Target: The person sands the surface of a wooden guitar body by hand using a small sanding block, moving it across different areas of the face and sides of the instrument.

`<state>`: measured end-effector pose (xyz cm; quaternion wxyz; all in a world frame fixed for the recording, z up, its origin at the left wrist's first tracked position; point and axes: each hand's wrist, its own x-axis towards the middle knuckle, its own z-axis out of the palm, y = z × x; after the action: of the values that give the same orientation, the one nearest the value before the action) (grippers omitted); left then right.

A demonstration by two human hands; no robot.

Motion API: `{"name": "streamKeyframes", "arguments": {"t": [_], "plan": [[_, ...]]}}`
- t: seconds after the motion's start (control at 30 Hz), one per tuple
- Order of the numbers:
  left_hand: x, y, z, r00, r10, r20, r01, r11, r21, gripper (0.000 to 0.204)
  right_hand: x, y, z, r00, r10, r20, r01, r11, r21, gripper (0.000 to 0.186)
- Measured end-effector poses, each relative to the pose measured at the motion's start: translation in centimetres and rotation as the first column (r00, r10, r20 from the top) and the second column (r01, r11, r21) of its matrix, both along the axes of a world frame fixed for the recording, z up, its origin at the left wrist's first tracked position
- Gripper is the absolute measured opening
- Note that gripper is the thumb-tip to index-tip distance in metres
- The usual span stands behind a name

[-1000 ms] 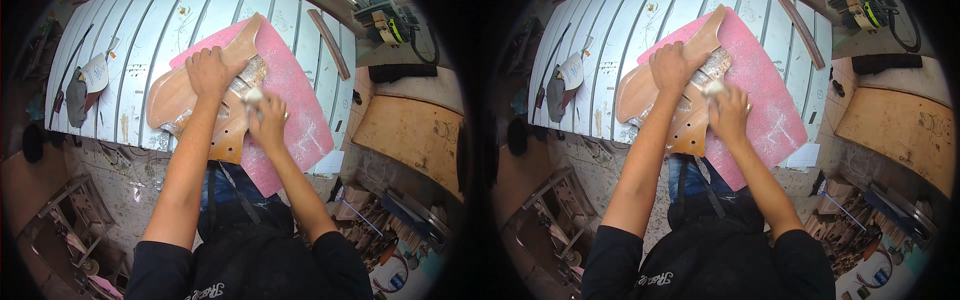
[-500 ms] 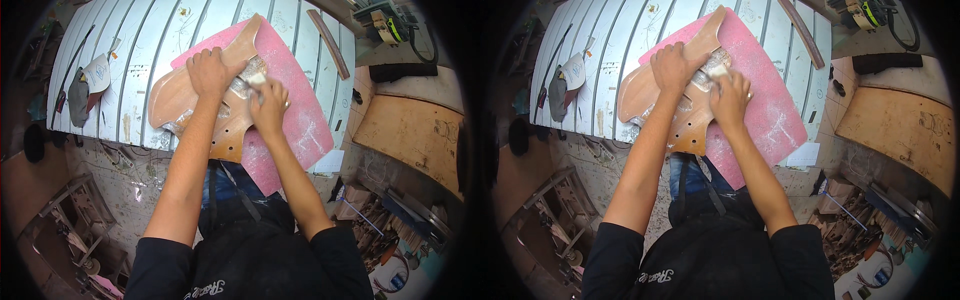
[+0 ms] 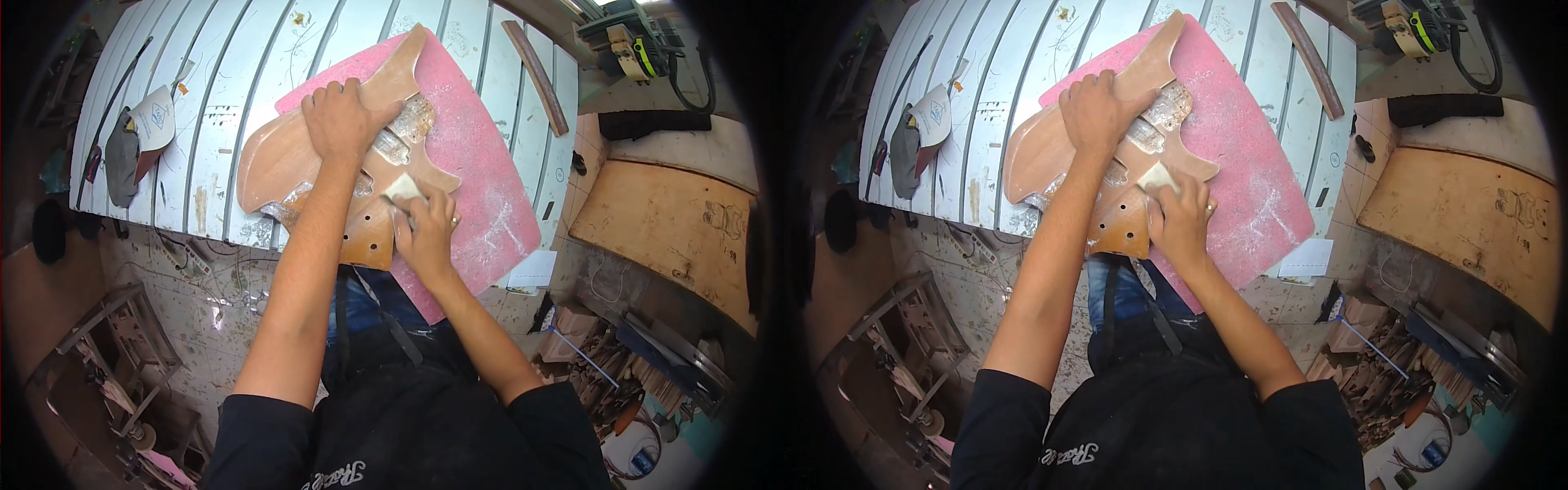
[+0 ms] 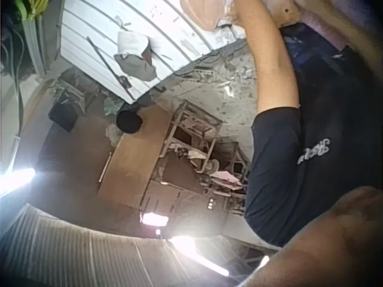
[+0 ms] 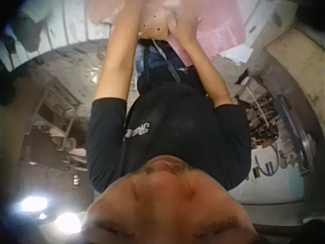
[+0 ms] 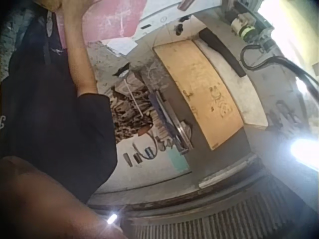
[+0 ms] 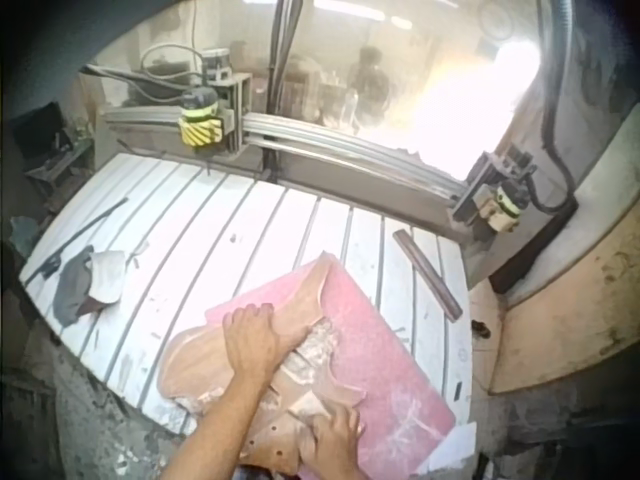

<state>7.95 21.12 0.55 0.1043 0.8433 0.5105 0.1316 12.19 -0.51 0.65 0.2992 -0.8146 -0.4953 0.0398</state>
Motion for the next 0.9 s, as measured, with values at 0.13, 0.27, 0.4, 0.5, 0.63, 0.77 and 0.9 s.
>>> {"name": "streamKeyframes", "arguments": {"t": [0.13, 0.27, 0.4, 0.5, 0.63, 0.77, 0.9], "plan": [[0.1, 0.0, -0.3, 0.999, -0.007, 0.042, 0.004, 0.998, 0.055, 0.086, 3.3, 3.2, -0.3, 0.998, -0.002, -0.068, 0.000, 1.000, -0.025, 0.018], [0.1, 0.0, -0.3, 0.998, -0.009, 0.055, 0.006, 0.999, 0.053, 0.085, 3.9, 4.9, -0.3, 0.986, -0.120, -0.113, 0.115, 0.992, -0.048, 0.020], [-0.4, 0.0, -0.4, 1.000, -0.016, -0.007, 0.016, 0.998, -0.055, 0.087, -0.8, -1.8, -0.2, 0.998, 0.037, -0.049, -0.040, 0.998, -0.054, 0.022], [-2.8, 0.3, -2.3, 0.973, -0.194, 0.126, 0.185, 0.980, 0.074, 0.089, 2.8, 1.9, 0.3, 0.997, 0.016, -0.072, -0.022, 0.997, -0.073, 0.021], [-6.2, -2.5, -2.4, 0.978, -0.209, -0.019, 0.210, 0.963, 0.171, 0.087, 5.3, 4.9, -0.4, 0.992, -0.080, -0.093, 0.082, 0.996, 0.018, 0.018], [-6.4, -2.8, -1.7, 0.987, -0.160, -0.023, 0.162, 0.979, 0.126, 0.086, 0.9, -0.3, -0.7, 0.998, 0.060, -0.021, -0.061, 0.997, -0.039, 0.015], [-6.4, -2.9, -1.8, 0.987, -0.157, -0.011, 0.158, 0.979, 0.129, 0.085, 3.9, 3.2, -0.4, 0.996, 0.088, -0.007, -0.088, 0.995, -0.040, 0.014]]}}
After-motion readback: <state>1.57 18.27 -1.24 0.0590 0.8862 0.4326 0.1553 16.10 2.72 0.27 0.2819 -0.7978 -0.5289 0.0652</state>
